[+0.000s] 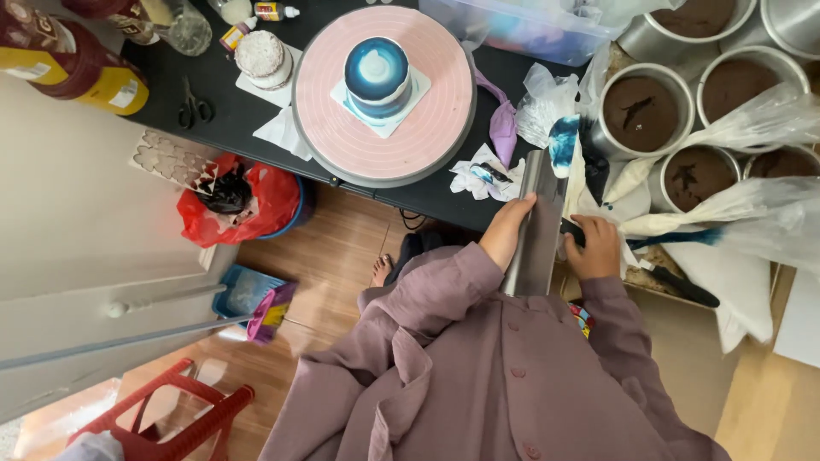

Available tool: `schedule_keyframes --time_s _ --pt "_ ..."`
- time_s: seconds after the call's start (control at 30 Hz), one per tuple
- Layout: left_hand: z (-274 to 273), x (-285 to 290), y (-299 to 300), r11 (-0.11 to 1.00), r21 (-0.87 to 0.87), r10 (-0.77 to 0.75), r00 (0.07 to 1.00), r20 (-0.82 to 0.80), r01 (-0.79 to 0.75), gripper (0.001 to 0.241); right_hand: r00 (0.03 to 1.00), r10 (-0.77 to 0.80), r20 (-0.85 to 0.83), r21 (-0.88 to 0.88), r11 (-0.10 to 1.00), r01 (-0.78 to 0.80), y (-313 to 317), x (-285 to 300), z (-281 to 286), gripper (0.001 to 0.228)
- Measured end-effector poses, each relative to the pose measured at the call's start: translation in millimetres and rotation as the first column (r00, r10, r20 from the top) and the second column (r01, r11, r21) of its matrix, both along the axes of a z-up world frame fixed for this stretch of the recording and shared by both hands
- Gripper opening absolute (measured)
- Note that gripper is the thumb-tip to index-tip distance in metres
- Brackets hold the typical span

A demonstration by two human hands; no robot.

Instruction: Applying blue and white icing to a small cake on a rotating turntable and smoothing it with a palette knife and bench scraper.

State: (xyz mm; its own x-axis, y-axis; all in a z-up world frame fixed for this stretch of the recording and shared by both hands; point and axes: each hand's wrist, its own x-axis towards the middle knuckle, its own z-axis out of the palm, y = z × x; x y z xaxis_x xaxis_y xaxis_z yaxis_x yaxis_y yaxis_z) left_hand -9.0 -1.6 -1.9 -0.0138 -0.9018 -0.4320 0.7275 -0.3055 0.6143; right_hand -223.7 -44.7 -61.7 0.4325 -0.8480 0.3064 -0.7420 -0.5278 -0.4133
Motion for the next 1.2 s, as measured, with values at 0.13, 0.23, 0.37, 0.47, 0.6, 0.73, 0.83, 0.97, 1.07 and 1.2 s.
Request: schedule_keyframes --time_s 0.13,0.23,0.37,0.47,0.6,0.73,0.83,0.97,1.07,1.2 --pt "9 5 4 0.999 0.026 0.040 0.998 0.039 -0.041 0.041 0.999 0.041 -0.014 0.025 0.999 -0.041 -12 1 -4 0.035" --pt "-2 8 6 0.996 -0.012 0.086 0.994 0.067 -0.085 0.046 0.995 0.088 -0.041 0.078 0.993 -0.084 -15 6 -4 0.038" --pt "5 30 11 0.993 -0.051 0.115 0.970 0.213 -0.107 0.053 0.997 0.072 -0.030 0.135 0.989 -0.067 -9 13 -4 0.035" --pt "1 48 12 0.987 -0.090 0.158 0.920 0.360 -0.134 0.054 1.000 0.025 0.015 0.165 0.986 -0.027 -1 14 -1 0.032" --pt "-32 57 5 0.969 -0.165 0.243 0.848 0.472 -0.186 0.053 0.998 -0.046 0.036 0.171 0.985 0.039 7 10 -1 0.030" --pt "-72 58 -7 0.968 -0.141 0.251 0.860 0.444 -0.210 0.052 0.995 -0.086 0.045 0.181 0.981 0.076 15 5 -2 0.030" --pt "-91 56 -12 0.951 -0.138 0.309 0.856 0.415 -0.277 0.048 0.989 -0.111 0.094 0.159 0.983 0.095 22 -1 1 0.032" --pt "-100 56 -15 0.930 -0.140 0.364 0.801 0.475 -0.340 0.043 0.959 -0.198 0.202 0.157 0.973 0.168 27 -19 8 0.035" --pt "-92 59 -14 0.939 -0.140 0.336 0.761 0.555 -0.313 0.042 0.920 -0.282 0.273 0.231 0.947 0.222 30 -33 18 0.034" --pt "-52 64 -6 0.977 -0.107 0.206 0.676 0.707 -0.186 0.042 0.833 -0.316 0.454 0.395 0.909 0.129 31 -30 60 0.035"
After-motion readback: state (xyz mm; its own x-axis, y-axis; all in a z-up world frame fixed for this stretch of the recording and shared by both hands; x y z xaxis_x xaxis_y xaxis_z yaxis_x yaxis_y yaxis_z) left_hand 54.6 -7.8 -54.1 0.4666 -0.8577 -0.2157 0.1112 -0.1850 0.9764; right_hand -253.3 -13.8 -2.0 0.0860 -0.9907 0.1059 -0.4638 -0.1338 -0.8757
